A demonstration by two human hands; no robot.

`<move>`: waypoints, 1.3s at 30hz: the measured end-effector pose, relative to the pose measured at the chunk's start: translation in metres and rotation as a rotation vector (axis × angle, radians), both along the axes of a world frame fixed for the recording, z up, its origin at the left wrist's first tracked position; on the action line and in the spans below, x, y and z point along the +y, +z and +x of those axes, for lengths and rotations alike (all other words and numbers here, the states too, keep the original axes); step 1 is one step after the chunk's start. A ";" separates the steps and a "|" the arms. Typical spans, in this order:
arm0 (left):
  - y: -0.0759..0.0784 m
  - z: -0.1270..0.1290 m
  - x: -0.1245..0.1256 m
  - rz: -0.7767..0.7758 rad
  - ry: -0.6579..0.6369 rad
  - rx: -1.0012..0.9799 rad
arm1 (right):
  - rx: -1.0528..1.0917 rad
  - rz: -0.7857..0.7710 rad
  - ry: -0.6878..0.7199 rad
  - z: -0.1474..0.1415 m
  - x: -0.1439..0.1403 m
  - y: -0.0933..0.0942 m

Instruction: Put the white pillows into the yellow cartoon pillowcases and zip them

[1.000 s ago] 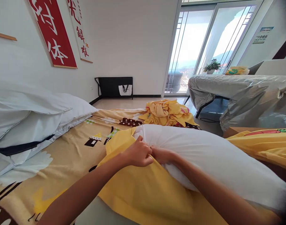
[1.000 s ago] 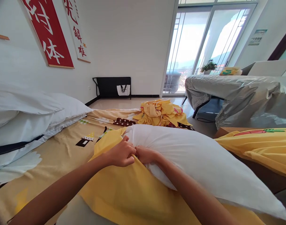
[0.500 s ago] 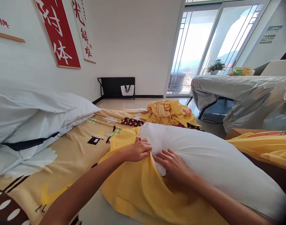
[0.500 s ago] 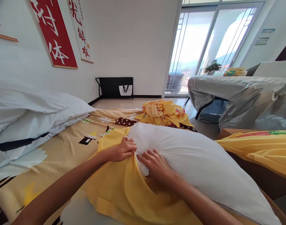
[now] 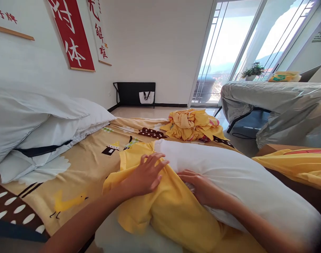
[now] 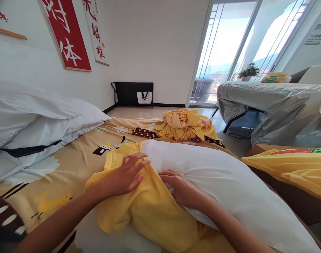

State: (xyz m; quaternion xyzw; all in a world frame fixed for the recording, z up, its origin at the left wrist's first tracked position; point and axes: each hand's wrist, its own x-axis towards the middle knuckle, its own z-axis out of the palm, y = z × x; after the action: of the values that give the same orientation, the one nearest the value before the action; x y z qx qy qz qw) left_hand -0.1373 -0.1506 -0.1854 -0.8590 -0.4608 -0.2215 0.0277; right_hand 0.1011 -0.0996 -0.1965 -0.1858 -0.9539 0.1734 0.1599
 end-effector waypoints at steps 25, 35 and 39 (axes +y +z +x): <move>-0.036 -0.118 0.067 -0.582 0.334 -1.334 | -0.278 0.467 -0.238 -0.041 0.018 -0.040; -0.063 -0.124 0.074 -0.696 0.514 -1.361 | -0.037 -0.183 -0.633 -0.095 0.043 -0.008; -0.060 -0.113 0.084 -0.638 0.514 -1.378 | 0.047 -0.338 -0.645 -0.101 0.047 0.005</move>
State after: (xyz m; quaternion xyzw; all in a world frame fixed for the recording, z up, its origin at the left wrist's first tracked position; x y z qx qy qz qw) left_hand -0.2507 -0.0664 -0.2453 -0.3623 -0.5988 -0.5465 -0.4599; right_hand -0.0003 -0.0528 -0.1913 -0.4967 -0.8003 0.2735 0.1950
